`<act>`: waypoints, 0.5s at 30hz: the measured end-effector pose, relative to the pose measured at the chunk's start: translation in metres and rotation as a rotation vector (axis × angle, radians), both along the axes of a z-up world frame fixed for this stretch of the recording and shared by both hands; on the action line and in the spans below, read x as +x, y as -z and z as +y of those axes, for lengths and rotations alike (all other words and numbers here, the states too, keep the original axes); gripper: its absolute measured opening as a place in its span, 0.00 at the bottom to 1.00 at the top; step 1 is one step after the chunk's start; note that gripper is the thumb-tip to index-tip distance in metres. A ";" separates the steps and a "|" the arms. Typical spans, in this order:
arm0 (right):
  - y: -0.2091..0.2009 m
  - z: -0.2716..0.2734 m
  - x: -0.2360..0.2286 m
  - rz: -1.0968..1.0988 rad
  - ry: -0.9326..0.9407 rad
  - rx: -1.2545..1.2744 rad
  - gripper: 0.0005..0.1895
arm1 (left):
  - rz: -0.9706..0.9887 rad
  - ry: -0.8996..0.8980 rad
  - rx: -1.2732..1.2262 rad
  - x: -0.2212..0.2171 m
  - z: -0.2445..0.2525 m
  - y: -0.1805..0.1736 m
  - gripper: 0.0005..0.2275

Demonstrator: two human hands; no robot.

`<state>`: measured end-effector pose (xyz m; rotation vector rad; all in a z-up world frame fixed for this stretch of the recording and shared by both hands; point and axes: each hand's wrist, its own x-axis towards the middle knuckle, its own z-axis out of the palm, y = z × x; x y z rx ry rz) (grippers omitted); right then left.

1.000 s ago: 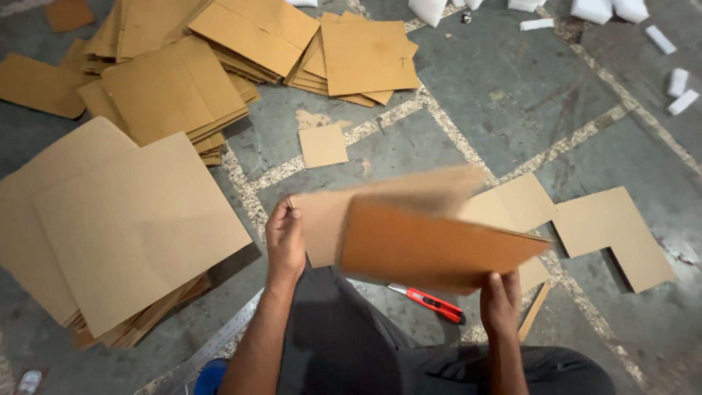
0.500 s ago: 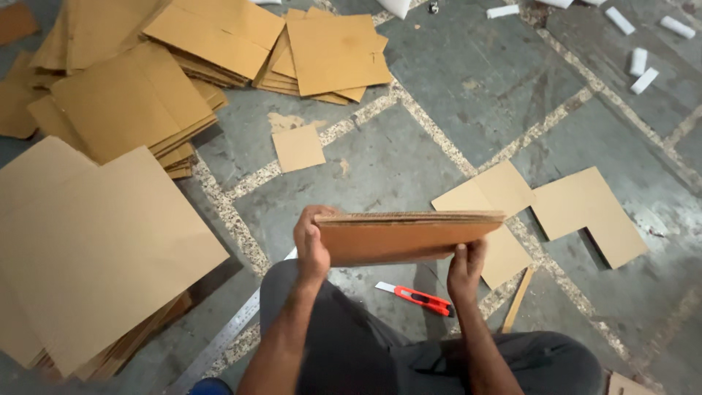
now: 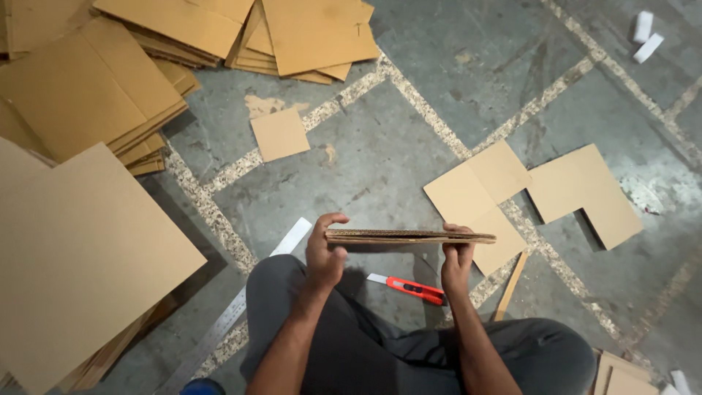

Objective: The person sits on the floor and uses a utility knife to cut a piece of cardboard along pre-scored lines. They separate the cut sections and place them aside, then pick up another piece of cardboard and repeat the cutting process.

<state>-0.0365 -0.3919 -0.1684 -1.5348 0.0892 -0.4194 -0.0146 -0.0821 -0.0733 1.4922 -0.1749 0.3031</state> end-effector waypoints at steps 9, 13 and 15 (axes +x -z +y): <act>-0.078 0.033 -0.009 -0.235 0.238 -0.450 0.47 | -0.059 -0.020 -0.097 0.001 0.005 -0.007 0.34; -0.129 0.042 -0.014 -0.367 0.280 -1.129 0.33 | -0.025 -0.016 -0.027 0.001 0.006 -0.017 0.23; -0.143 0.051 -0.006 -0.367 0.219 -1.325 0.24 | 0.016 -0.001 -0.017 0.003 0.006 -0.021 0.18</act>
